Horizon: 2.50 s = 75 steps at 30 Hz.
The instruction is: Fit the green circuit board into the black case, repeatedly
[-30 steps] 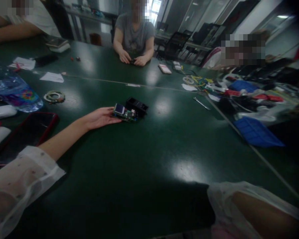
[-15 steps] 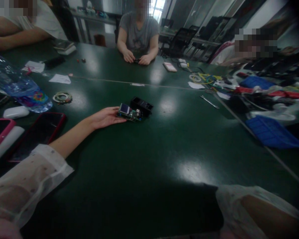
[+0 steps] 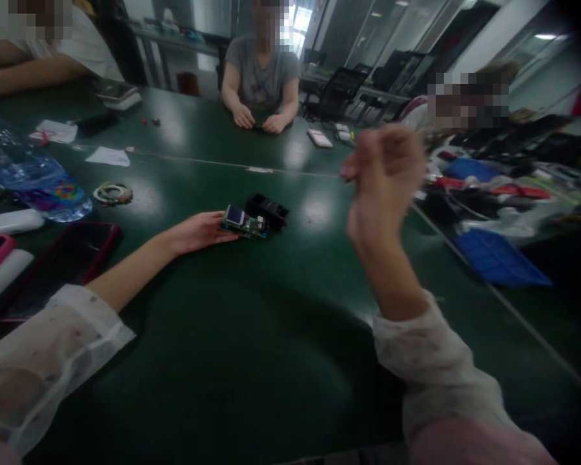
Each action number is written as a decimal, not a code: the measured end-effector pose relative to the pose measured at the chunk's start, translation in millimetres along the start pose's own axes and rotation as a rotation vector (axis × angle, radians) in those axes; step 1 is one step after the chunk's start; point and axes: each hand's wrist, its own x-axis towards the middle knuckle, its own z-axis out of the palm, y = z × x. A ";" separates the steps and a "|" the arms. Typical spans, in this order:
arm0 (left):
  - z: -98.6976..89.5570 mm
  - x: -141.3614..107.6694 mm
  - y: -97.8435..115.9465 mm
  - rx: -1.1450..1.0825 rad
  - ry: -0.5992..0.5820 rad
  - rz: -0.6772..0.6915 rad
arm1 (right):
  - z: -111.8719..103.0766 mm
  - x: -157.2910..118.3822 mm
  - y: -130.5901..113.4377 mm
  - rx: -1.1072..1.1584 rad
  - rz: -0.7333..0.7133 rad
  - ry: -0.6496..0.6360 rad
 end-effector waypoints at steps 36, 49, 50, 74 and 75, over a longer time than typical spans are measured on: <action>-6.6 -0.1 0.6 -0.048 -0.044 -0.020 | 59.3 -85.8 117.1 -0.393 0.185 -0.428; 0.8 -3.5 3.1 -0.056 -0.001 -0.042 | 54.2 -83.2 102.0 -0.270 0.254 -0.106; 0.4 -3.4 3.0 -0.053 -0.002 -0.041 | 54.4 -83.4 98.7 -0.256 0.228 -0.104; -4.0 3.0 1.3 -0.138 0.001 -0.085 | 63.0 -94.2 74.8 -0.219 -0.085 -0.472; -4.3 3.0 1.1 -0.133 0.002 -0.084 | 63.0 -94.6 74.8 -0.221 -0.084 -0.478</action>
